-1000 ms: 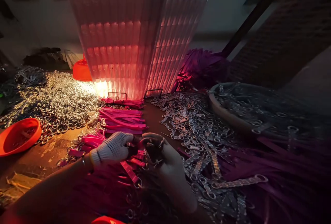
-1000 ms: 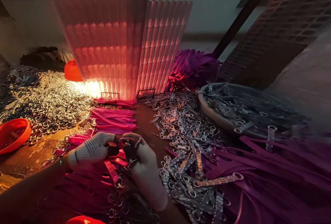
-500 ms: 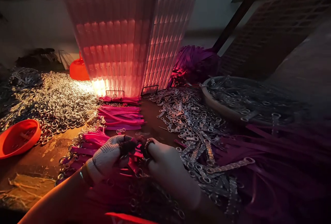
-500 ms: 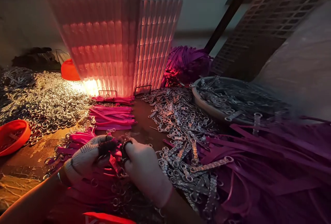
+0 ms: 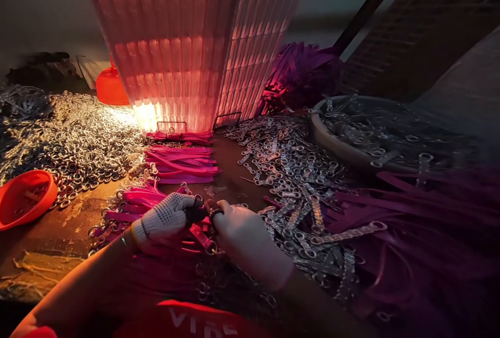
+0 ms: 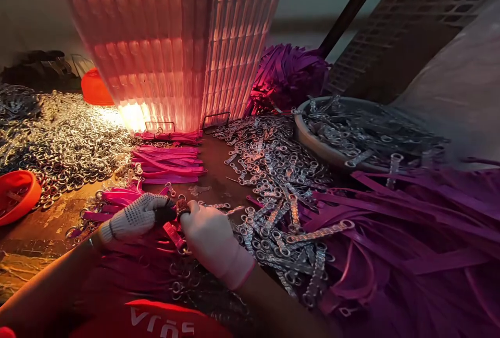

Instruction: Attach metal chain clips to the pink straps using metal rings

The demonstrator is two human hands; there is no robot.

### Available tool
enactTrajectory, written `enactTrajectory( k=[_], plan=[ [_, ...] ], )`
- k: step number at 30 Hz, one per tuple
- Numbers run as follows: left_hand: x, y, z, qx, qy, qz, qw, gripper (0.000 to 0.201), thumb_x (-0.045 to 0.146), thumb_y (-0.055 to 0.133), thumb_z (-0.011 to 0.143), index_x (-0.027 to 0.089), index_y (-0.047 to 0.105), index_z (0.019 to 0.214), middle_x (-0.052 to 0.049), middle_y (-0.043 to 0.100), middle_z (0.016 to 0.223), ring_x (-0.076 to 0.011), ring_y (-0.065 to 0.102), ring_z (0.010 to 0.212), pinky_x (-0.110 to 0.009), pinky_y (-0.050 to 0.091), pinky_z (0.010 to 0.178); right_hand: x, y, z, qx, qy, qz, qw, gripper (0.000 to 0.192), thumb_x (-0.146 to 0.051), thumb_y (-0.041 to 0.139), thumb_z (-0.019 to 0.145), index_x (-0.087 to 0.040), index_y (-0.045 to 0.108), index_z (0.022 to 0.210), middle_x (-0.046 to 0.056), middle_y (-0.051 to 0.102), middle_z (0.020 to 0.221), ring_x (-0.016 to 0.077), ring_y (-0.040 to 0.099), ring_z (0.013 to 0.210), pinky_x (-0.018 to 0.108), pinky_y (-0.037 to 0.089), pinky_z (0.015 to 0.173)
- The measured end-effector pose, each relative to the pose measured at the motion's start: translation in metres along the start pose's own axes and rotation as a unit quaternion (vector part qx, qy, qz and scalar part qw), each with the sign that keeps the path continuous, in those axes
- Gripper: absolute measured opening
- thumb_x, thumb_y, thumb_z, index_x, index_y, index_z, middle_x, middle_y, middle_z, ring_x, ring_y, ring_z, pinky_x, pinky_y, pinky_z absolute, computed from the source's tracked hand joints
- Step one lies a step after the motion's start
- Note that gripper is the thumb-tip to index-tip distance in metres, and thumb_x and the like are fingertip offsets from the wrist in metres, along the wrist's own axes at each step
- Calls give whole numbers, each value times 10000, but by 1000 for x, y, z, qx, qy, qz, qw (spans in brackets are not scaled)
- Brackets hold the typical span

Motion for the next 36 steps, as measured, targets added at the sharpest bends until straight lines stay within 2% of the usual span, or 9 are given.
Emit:
enactTrajectory(
  k=[4,9,14,20,25,29,31,33,36],
  plan=[
    [-8,5,4,39,26,85,995,131,167,525,828,156,617,736,-22,622,712,-120,487,618,-237,325,579,5,3,3,-46,51,49,996,180,-40,506,736,-160,632,781,112,666,839,197,570,630,328,255,545],
    [-11,9,0,54,-64,-102,991,310,418,543,890,146,614,759,19,509,583,-93,410,507,-214,303,483,13,-6,10,-106,121,114,980,339,-17,471,687,-158,625,954,99,690,951,207,624,778,298,341,634],
    [-7,13,-6,85,-30,-70,993,312,382,549,902,119,694,817,-1,590,679,-95,462,616,-209,362,578,14,-6,17,-209,120,116,963,289,-49,454,742,-148,596,973,110,713,875,230,664,789,303,327,589],
    [-8,16,-2,60,-34,-37,997,226,259,531,864,120,664,745,15,576,632,-91,466,589,-202,344,542,6,9,15,-212,55,58,974,218,-143,480,769,-128,609,944,146,716,816,283,681,745,316,304,545],
    [-4,7,6,59,2,38,998,198,200,512,839,120,652,724,0,613,648,-98,489,589,-207,348,550,6,12,14,-195,56,43,978,213,-166,466,813,-119,633,935,156,722,819,276,685,741,317,288,544],
    [2,-31,1,11,49,144,988,193,257,556,842,147,714,834,-27,698,757,-128,576,662,-216,416,612,13,5,12,-171,41,44,984,213,-183,481,828,-132,641,960,138,724,811,264,680,729,315,266,542],
    [3,-65,-8,54,42,216,974,232,284,524,859,158,718,846,-29,709,776,-136,595,677,-218,431,632,17,1,8,-161,70,47,983,200,-192,504,818,-133,637,955,131,721,799,264,677,737,322,267,549],
    [2,-99,-21,98,-7,269,958,290,348,513,861,156,728,897,-22,714,773,-137,591,655,-211,434,617,19,-3,3,-157,107,59,980,180,-212,517,828,-138,633,944,118,718,791,255,669,730,329,281,561],
    [0,-128,-47,192,-110,296,929,448,435,500,868,172,676,1185,27,708,743,-117,582,618,-182,434,599,20,-5,0,-152,103,88,979,166,-262,522,871,-163,644,924,101,712,832,238,651,759,326,326,607]
  ],
)
Point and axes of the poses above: each hand's wrist, its own z-axis towards the middle knuckle, its own y-axis out of the palm, x = y × z, the point moved 3 cm from there along z, towards the middle knuckle
